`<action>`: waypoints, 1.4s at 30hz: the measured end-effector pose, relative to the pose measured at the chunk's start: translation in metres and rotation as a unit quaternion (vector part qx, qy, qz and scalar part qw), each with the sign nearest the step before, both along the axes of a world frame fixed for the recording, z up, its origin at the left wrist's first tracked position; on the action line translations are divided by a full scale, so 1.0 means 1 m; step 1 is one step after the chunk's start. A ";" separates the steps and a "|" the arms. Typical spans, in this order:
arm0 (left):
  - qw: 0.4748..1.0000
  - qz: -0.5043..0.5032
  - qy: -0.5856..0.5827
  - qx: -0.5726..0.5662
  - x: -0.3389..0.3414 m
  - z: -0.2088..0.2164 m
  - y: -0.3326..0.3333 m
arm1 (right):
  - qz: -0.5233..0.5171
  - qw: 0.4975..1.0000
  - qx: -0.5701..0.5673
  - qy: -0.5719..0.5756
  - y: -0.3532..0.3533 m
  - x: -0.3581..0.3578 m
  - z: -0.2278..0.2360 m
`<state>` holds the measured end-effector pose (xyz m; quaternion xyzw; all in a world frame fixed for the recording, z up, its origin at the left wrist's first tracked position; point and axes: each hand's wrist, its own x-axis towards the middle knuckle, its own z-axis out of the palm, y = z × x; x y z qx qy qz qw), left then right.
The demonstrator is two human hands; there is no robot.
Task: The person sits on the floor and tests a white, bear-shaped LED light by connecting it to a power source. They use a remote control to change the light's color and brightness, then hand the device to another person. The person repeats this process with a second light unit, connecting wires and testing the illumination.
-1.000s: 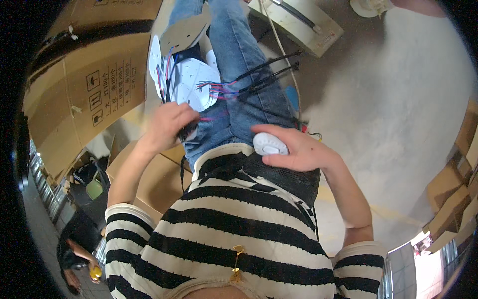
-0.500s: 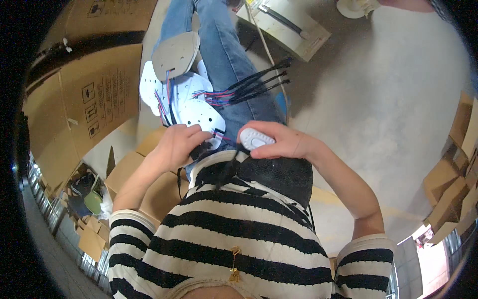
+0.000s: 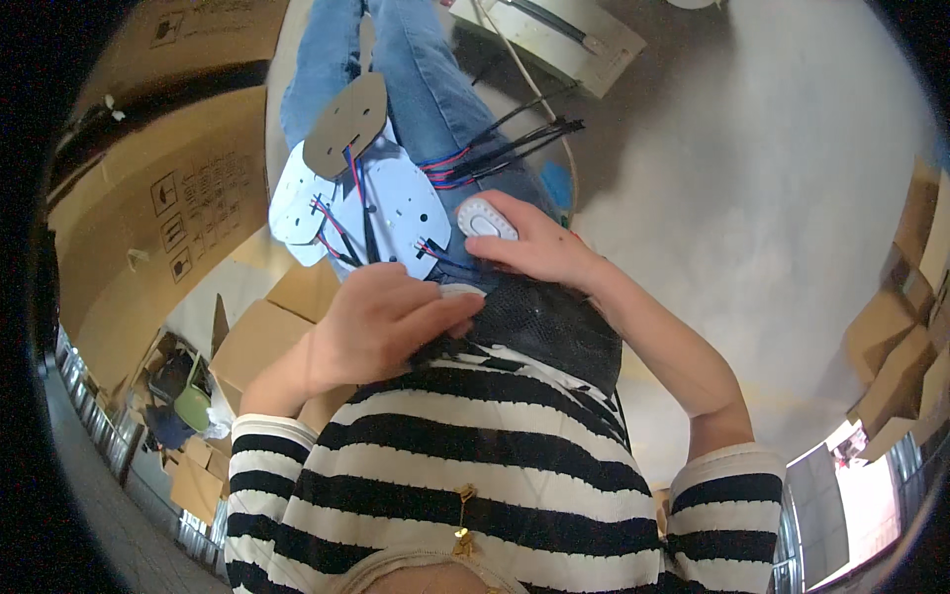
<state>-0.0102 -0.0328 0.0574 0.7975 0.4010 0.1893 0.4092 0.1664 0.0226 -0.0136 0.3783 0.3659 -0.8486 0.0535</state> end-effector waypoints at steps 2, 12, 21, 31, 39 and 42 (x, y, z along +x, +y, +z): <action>1.000 -0.006 -0.010 0.016 0.014 -0.009 -0.006 | -0.044 0.999 0.029 -0.011 -0.007 0.000 -0.009; 0.996 0.076 -0.031 0.039 0.048 -0.039 -0.004 | -0.199 0.968 0.137 -0.070 -0.023 -0.014 -0.016; 0.973 0.151 -0.128 -0.122 0.040 -0.035 0.002 | -0.269 0.942 0.170 -0.106 -0.010 0.040 0.011; 0.984 0.150 -0.043 0.086 0.039 -0.045 -0.003 | -0.269 0.954 0.134 -0.007 -0.023 0.043 0.061; 0.982 0.132 0.017 0.136 0.040 -0.042 -0.003 | -0.216 0.964 0.148 -0.051 -0.020 0.043 0.060; 0.976 0.135 0.024 0.168 0.041 -0.043 -0.002 | -0.192 0.965 0.156 -0.091 -0.018 0.043 0.060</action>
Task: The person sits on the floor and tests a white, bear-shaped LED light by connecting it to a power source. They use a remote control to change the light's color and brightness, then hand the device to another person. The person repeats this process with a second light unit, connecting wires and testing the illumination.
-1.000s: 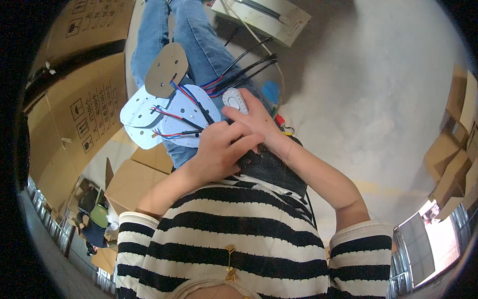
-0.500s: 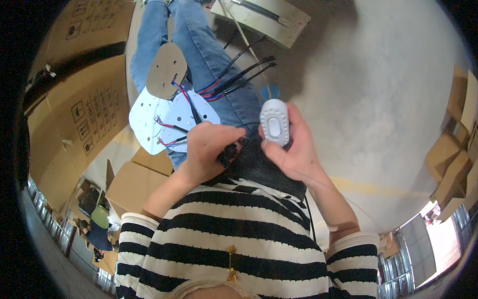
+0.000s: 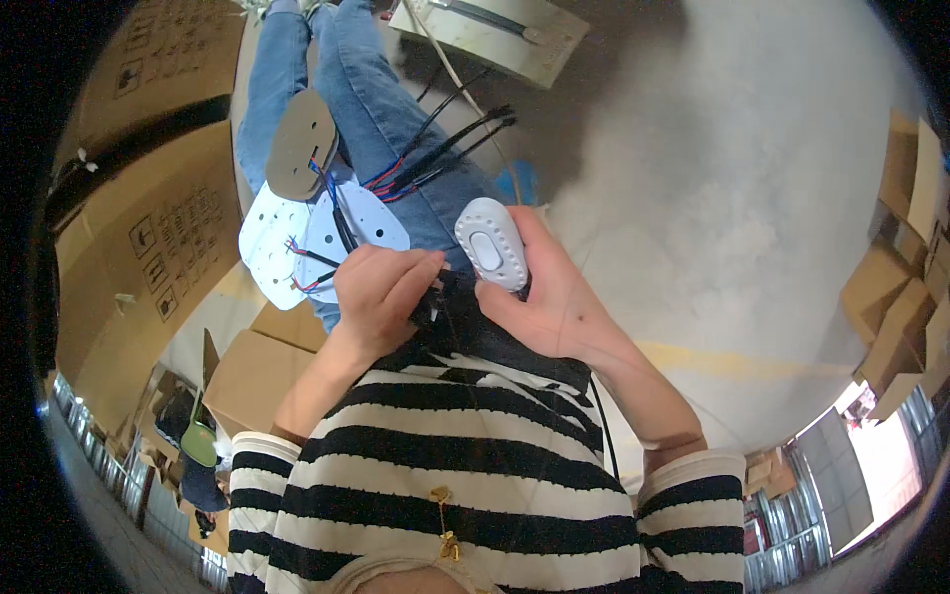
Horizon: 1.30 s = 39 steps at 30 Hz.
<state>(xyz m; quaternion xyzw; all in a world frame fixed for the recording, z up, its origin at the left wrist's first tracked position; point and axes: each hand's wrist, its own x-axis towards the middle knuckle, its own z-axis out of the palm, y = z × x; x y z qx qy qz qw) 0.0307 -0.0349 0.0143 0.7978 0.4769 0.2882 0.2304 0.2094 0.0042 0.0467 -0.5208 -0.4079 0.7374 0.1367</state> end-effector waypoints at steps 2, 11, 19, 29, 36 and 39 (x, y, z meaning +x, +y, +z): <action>1.000 0.001 0.015 0.015 -0.001 0.001 -0.001 | 0.022 1.000 0.004 -0.015 -0.001 0.002 -0.002; 0.998 -0.018 0.045 0.031 -0.007 0.000 -0.002 | 0.055 0.998 0.034 -0.014 -0.004 -0.002 -0.010; 0.981 0.052 -0.063 -0.176 -0.023 0.039 0.010 | 0.012 0.997 -0.023 0.071 -0.008 0.014 -0.016; 0.883 0.275 -0.309 -0.223 -0.082 0.080 0.037 | -0.024 0.993 -0.056 0.102 -0.007 0.013 -0.014; 0.912 0.168 -0.266 -0.263 -0.079 0.069 0.037 | -0.020 0.999 -0.026 0.019 -0.006 0.005 -0.011; 0.939 0.027 -0.162 -0.302 -0.064 0.063 0.038 | -0.057 0.998 0.007 0.035 -0.011 -0.002 -0.015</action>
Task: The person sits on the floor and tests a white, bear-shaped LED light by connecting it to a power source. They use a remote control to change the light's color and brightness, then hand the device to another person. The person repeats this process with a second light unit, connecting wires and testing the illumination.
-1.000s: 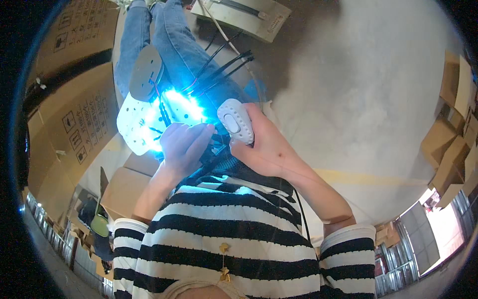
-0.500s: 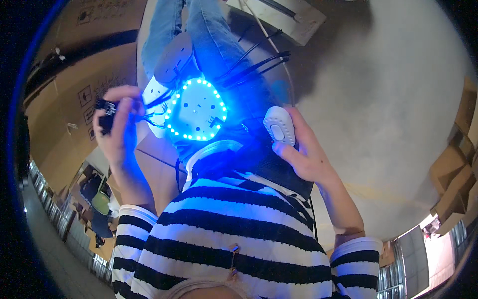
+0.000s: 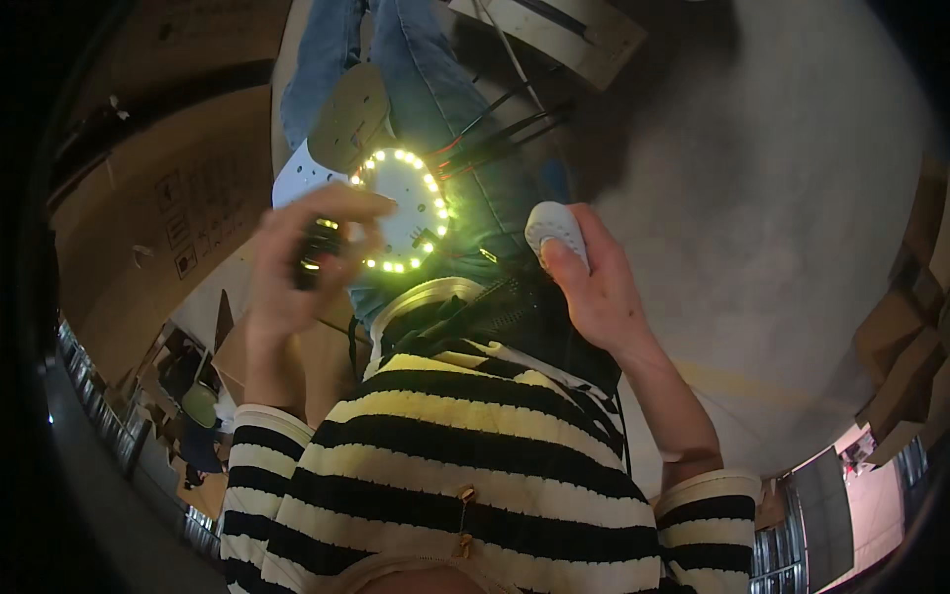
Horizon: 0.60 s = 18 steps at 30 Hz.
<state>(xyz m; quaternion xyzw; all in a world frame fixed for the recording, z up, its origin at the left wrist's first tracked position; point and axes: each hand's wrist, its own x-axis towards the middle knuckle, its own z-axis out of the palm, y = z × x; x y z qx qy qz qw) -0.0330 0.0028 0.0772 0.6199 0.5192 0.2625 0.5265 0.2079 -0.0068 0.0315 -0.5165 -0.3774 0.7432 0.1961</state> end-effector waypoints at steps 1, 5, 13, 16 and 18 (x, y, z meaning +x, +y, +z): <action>0.999 0.025 -0.004 -0.033 0.015 -0.008 -0.009 | -0.010 1.000 0.014 0.015 0.000 -0.004 0.001; 0.996 -0.060 0.048 -0.043 0.041 -0.025 -0.023 | 0.018 1.000 0.009 -0.012 0.000 -0.012 0.003; 0.977 -0.164 0.132 -0.017 0.045 -0.036 -0.031 | -0.011 0.998 0.054 -0.032 -0.004 -0.017 0.000; 0.980 -0.142 0.141 -0.010 0.031 -0.027 -0.039 | -0.019 0.997 0.060 -0.038 -0.009 -0.015 0.001; 0.991 -0.041 0.121 0.038 0.012 -0.005 -0.036 | -0.096 0.994 0.042 -0.045 -0.006 -0.008 -0.001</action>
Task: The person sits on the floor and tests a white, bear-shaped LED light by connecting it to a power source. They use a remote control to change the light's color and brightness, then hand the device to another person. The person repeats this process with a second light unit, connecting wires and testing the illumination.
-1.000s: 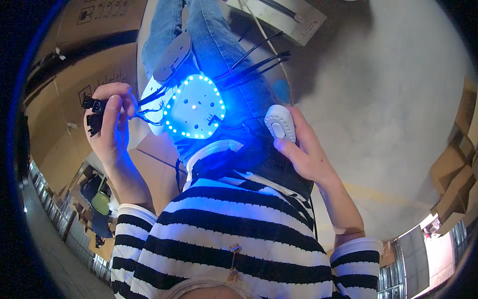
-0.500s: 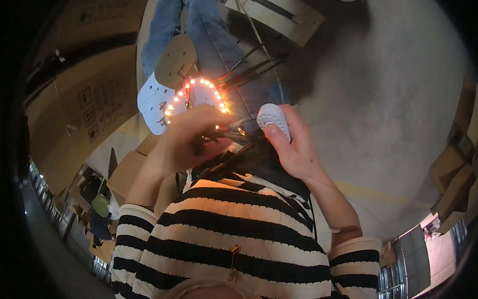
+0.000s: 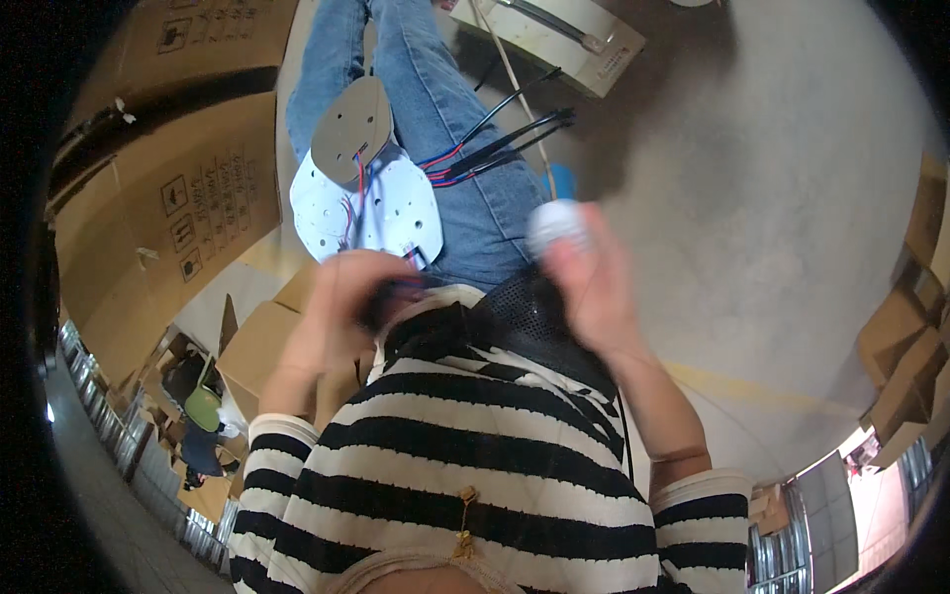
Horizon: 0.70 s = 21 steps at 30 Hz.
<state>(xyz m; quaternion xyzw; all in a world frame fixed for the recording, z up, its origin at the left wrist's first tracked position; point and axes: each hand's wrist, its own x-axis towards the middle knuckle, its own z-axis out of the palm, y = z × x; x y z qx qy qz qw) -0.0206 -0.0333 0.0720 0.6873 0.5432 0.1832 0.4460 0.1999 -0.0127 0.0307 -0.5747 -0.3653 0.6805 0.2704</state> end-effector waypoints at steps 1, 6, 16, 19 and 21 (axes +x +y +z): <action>0.993 0.098 -0.061 -0.015 -0.018 -0.003 -0.010 | -0.025 1.000 0.003 -0.011 0.007 0.014 -0.002; 0.895 0.362 -0.240 0.097 -0.098 0.052 -0.023 | 0.049 0.998 0.030 0.026 0.011 0.022 0.000; 0.824 0.296 -0.453 0.170 -0.131 0.131 0.030 | 0.134 0.987 0.089 0.024 0.007 0.019 -0.008; 0.854 0.273 -0.403 0.185 -0.114 0.144 0.052 | 0.180 0.977 0.119 -0.001 0.007 0.013 -0.007; 0.866 0.277 -0.370 0.191 -0.092 0.148 0.074 | 0.189 0.973 0.132 -0.022 0.000 0.010 -0.011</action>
